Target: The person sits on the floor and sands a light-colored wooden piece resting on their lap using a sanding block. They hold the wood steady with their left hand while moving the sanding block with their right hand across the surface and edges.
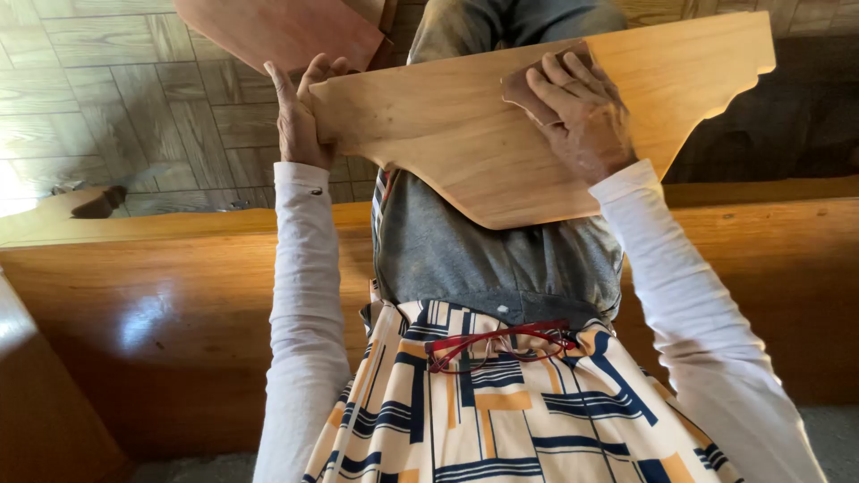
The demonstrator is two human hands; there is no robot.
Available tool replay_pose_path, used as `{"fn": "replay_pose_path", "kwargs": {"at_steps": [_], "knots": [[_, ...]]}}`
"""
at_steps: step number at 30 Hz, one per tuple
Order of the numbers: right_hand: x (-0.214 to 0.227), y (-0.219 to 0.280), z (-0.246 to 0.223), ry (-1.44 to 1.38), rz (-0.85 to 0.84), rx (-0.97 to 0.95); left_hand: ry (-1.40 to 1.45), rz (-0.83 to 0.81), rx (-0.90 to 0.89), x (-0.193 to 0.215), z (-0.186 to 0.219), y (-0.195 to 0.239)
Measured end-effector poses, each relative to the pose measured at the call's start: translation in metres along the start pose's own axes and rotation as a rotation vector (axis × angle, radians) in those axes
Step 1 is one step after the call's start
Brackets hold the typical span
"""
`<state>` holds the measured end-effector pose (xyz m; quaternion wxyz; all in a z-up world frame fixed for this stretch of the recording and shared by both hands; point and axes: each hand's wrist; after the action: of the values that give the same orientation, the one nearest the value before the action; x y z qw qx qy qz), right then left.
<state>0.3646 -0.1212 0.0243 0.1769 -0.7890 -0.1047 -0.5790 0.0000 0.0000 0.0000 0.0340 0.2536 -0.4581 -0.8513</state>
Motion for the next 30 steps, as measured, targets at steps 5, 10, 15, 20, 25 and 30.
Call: {"fn": "replay_pose_path", "kwargs": {"at_steps": [5,10,15,20,25,30], "knots": [[0.004,-0.051,-0.044,0.140,0.135,0.127,-0.010,-0.035,0.002,-0.001,0.003,0.007],[-0.047,-0.097,-0.087,0.067,0.099,0.185,0.038,-0.057,-0.007,0.009,-0.004,-0.002],[-0.108,-0.120,-0.109,0.005,-0.107,0.189,0.161,-0.162,-0.007,0.020,-0.010,-0.009],[-0.083,-0.108,-0.105,-0.109,-0.051,0.188,0.150,-0.153,0.031,0.014,-0.005,-0.002],[-0.079,-0.093,-0.102,-0.031,0.071,0.207,0.062,-0.073,0.025,0.002,0.003,0.022],[-0.066,-0.097,-0.095,-0.130,0.008,0.188,-0.254,0.184,0.003,-0.003,0.007,0.065]]}}
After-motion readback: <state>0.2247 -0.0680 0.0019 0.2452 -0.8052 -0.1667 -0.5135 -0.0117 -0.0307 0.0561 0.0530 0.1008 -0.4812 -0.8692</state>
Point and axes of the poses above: each hand's wrist, its own y-axis away from the middle knuckle, its own x-axis out of the back of the hand, z = x × y, and after that the axes turned 7 degrees about x, right-handed
